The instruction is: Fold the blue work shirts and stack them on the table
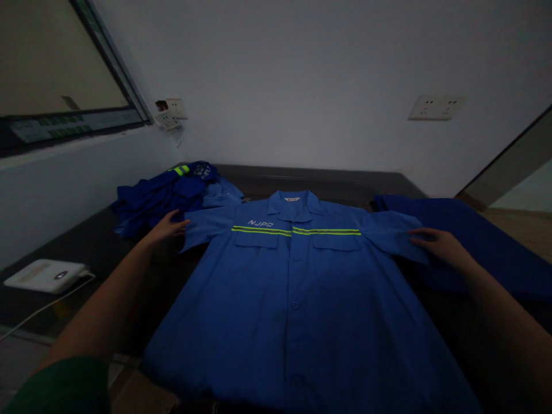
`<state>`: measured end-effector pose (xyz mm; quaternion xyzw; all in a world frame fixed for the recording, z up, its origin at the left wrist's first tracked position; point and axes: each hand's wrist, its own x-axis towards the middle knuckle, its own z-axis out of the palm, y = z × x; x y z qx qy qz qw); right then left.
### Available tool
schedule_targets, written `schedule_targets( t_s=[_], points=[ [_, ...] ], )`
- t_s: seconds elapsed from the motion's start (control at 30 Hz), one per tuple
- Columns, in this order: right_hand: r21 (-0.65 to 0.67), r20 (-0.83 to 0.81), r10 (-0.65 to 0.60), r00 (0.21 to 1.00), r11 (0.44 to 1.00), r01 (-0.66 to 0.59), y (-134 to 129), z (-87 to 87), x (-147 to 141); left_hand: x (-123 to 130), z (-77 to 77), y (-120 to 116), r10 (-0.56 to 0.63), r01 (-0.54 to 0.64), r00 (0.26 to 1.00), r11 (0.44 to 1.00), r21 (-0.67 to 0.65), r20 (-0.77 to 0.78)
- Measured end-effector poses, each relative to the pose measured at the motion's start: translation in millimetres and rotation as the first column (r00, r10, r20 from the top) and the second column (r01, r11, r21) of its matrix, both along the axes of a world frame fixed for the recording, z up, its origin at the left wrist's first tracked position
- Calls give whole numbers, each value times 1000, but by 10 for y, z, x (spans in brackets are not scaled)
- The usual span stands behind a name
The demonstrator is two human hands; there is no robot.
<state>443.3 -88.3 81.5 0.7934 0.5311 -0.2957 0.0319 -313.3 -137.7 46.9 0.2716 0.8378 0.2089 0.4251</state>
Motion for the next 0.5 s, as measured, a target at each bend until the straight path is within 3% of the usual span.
schedule_targets(
  t_s=[0.1, 0.17, 0.23, 0.3, 0.4, 0.43, 0.5],
  points=[
    [-46, 36, 62, 997, 997, -61, -64, 71, 8, 84, 69, -58, -162, 158, 980, 987, -40, -112],
    [-18, 107, 124, 987, 992, -122, -116, 120, -2, 170, 130, -103, -308, 302, 903, 951, -66, -299],
    [55, 185, 176, 967, 980, -189, -224, 207, -30, 261, 234, -184, -392, 417, 799, 908, -48, -457],
    [194, 213, 178, 961, 956, -220, -435, 371, -85, 354, 409, -332, -387, 461, 751, 887, 6, -535],
    [363, 92, 120, 989, 920, -145, -1010, 755, -184, 544, 812, -738, -315, 417, 837, 897, 147, -448],
    [376, 44, 97, 994, 921, -106, -1268, 894, -202, 631, 967, -926, -288, 386, 877, 899, 206, -383],
    [279, -44, -53, 998, 958, 63, -1846, 1132, -190, 833, 1259, -1361, -256, 355, 903, 898, 260, -345]
  ],
)
